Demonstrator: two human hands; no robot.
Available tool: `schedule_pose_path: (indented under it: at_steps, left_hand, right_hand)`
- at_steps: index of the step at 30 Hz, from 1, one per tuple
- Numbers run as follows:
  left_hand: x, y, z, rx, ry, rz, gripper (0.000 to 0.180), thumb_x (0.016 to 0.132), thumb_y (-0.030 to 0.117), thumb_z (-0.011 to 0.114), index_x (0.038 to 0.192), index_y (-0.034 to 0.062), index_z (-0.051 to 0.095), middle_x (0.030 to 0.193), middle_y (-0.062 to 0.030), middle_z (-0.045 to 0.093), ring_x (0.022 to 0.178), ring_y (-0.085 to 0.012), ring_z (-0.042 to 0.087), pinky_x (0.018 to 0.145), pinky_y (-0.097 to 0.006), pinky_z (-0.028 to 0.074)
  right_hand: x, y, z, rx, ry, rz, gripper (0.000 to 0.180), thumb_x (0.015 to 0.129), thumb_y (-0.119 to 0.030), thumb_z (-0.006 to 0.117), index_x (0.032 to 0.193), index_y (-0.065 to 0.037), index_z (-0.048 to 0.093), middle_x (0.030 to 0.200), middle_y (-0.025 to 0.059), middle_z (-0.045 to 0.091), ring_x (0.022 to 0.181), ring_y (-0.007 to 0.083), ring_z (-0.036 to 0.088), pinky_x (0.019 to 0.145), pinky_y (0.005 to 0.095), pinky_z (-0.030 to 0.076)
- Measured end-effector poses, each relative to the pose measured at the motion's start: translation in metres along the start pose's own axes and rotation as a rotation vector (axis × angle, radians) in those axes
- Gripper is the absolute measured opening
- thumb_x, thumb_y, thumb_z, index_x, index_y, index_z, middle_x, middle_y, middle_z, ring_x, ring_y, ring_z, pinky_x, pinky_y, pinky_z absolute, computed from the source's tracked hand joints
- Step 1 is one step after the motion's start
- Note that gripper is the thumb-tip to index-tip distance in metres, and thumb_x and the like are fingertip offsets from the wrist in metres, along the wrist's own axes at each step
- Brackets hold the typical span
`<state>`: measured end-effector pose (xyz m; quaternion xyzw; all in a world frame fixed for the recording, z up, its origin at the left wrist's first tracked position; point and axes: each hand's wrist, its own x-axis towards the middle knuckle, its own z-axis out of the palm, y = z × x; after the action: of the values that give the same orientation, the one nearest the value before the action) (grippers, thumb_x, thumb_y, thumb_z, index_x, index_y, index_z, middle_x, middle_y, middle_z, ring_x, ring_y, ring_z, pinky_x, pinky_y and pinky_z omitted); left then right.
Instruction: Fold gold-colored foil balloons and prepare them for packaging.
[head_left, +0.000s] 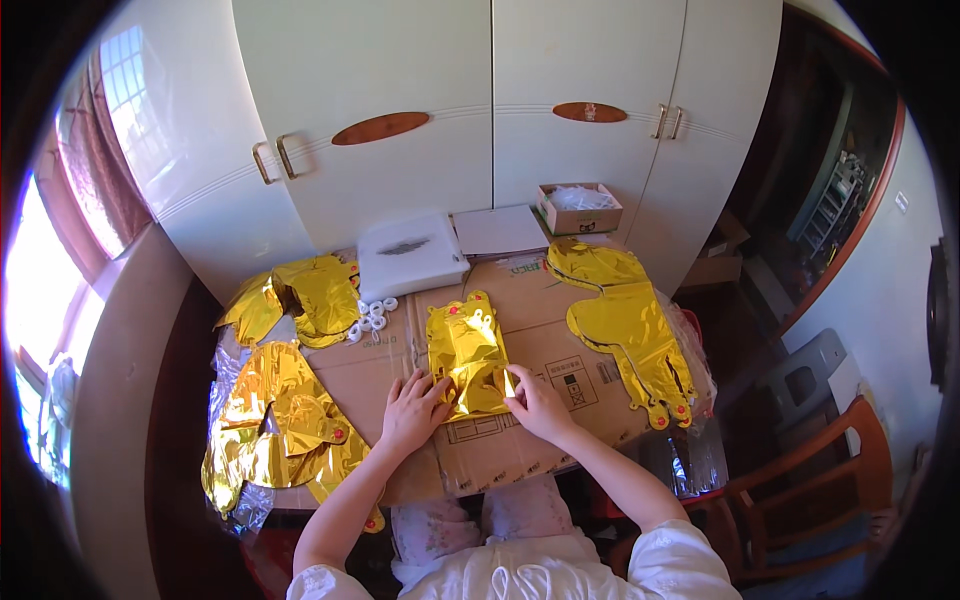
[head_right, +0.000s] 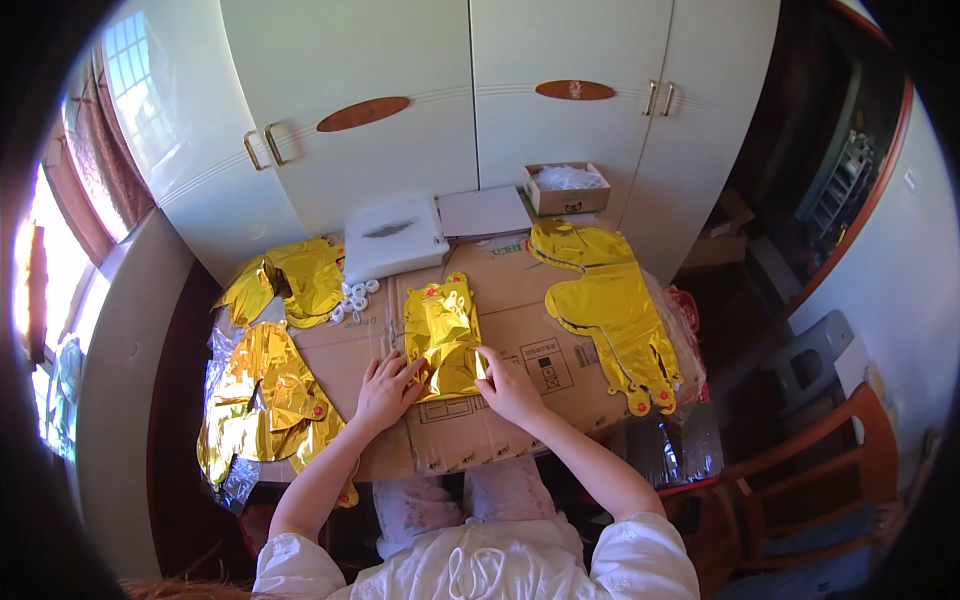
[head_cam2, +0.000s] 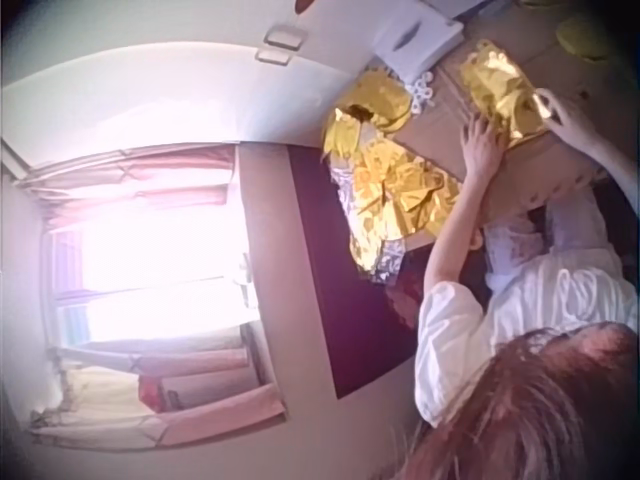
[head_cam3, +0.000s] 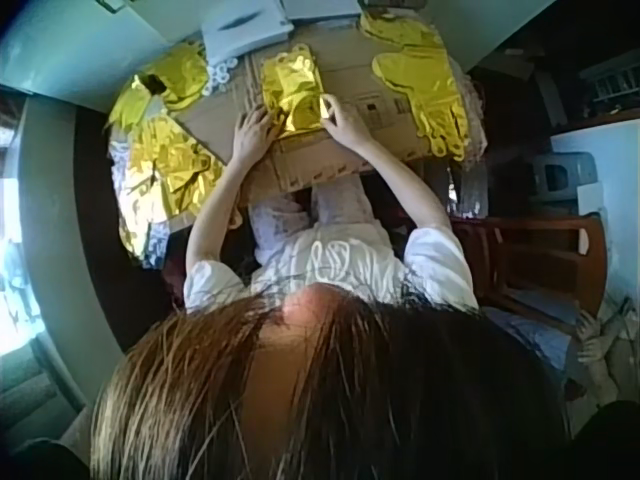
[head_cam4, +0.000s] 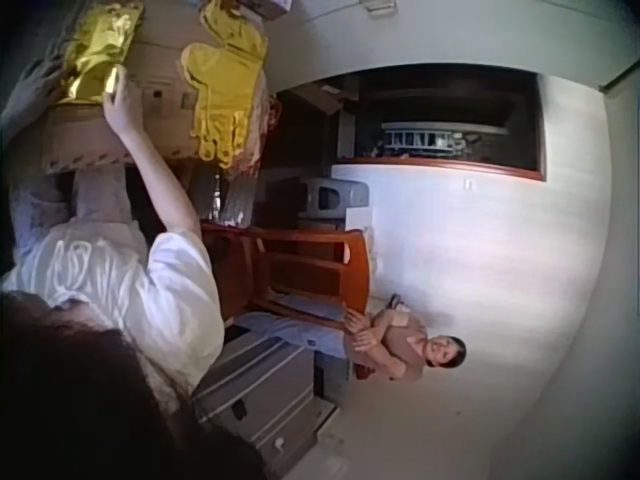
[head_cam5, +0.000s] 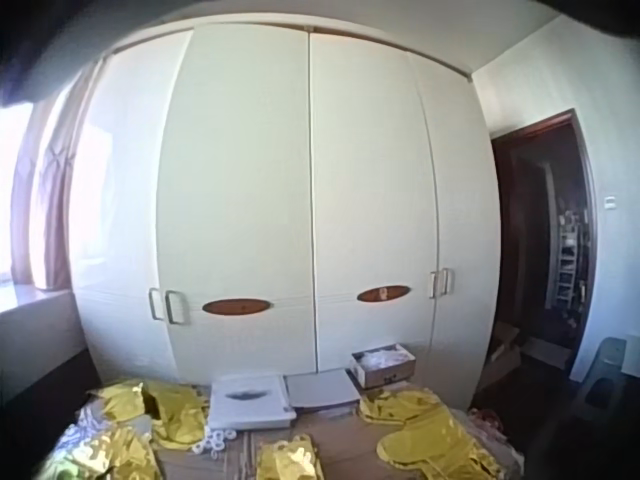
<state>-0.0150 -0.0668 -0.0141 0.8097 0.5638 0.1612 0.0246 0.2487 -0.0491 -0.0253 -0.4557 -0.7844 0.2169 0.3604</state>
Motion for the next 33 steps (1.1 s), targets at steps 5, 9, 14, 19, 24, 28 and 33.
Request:
schedule_pose_path:
  at_steps: [5,9,14,19,24,28,33]
  left_hand:
    - [0.0,-0.002,0.002,0.011,0.028,0.016,0.045,0.092,0.037,0.058,0.133,0.0207,0.055,0.13,-0.0089,0.054,0.134,-0.0267,0.042,0.11,-0.051,0.029]
    - [-0.001,-0.002,0.001,0.021,0.052,0.031,0.043,0.092,0.036,0.057,0.132,0.0203,0.056,0.13,-0.0089,0.054,0.132,-0.0257,0.043,0.109,-0.051,0.03]
    - [0.0,-0.003,-0.002,0.024,0.082,0.046,0.04,0.091,0.032,0.059,0.129,0.0198,0.059,0.129,-0.0108,0.053,0.128,-0.0246,0.046,0.106,-0.049,0.034]
    - [0.001,-0.001,-0.003,0.057,0.123,0.047,0.036,0.089,0.028,0.06,0.124,0.0203,0.061,0.126,-0.0111,0.053,0.123,-0.025,0.049,0.103,-0.047,0.038]
    - [0.0,0.001,-0.007,0.166,0.163,0.041,0.034,0.089,0.028,0.061,0.122,0.0233,0.062,0.125,-0.0097,0.054,0.122,-0.0258,0.049,0.104,-0.047,0.038]
    - [-0.001,0.006,-0.009,0.221,0.155,0.04,0.041,0.089,0.03,0.06,0.127,0.0167,0.059,0.132,-0.0108,0.052,0.128,-0.0265,0.046,0.108,-0.048,0.034]
    - [-0.001,0.043,-0.01,0.082,-0.012,0.171,0.062,0.093,0.039,0.054,0.139,-0.0015,0.044,0.148,-0.0183,0.04,0.14,-0.0317,0.035,0.115,-0.047,0.026]
  right_hand:
    - [0.001,-0.002,0.005,-0.064,0.071,-0.179,0.034,0.086,-0.011,0.063,0.119,-0.008,0.058,0.083,0.0115,0.061,0.078,0.0301,0.062,0.073,0.0407,0.05]
    - [-0.002,-0.004,0.005,-0.178,-0.025,-0.119,0.026,0.088,-0.012,0.061,0.113,-0.008,0.063,0.087,0.011,0.06,0.085,0.0312,0.061,0.079,0.0414,0.05]
    - [-0.002,0.0,0.005,-0.14,-0.048,-0.094,0.027,0.088,-0.012,0.06,0.114,-0.007,0.064,0.089,0.0118,0.06,0.087,0.0317,0.061,0.08,0.0413,0.05]
    - [-0.001,0.007,0.005,-0.127,-0.11,-0.089,0.027,0.088,-0.011,0.06,0.114,-0.004,0.065,0.091,0.0137,0.061,0.088,0.0327,0.062,0.08,0.0414,0.05]
    - [0.002,0.005,0.003,-0.125,-0.163,-0.068,0.026,0.088,-0.01,0.059,0.113,-0.004,0.066,0.093,0.0153,0.062,0.089,0.0335,0.063,0.079,0.0417,0.051]
    - [0.002,0.005,0.003,-0.156,-0.164,-0.094,0.026,0.088,-0.009,0.059,0.112,-0.003,0.066,0.093,0.0159,0.062,0.089,0.0334,0.063,0.079,0.0417,0.051]
    - [0.002,0.006,0.005,-0.167,-0.137,-0.122,0.025,0.087,-0.007,0.058,0.109,-0.002,0.068,0.089,0.0164,0.062,0.088,0.0335,0.061,0.08,0.0418,0.05]
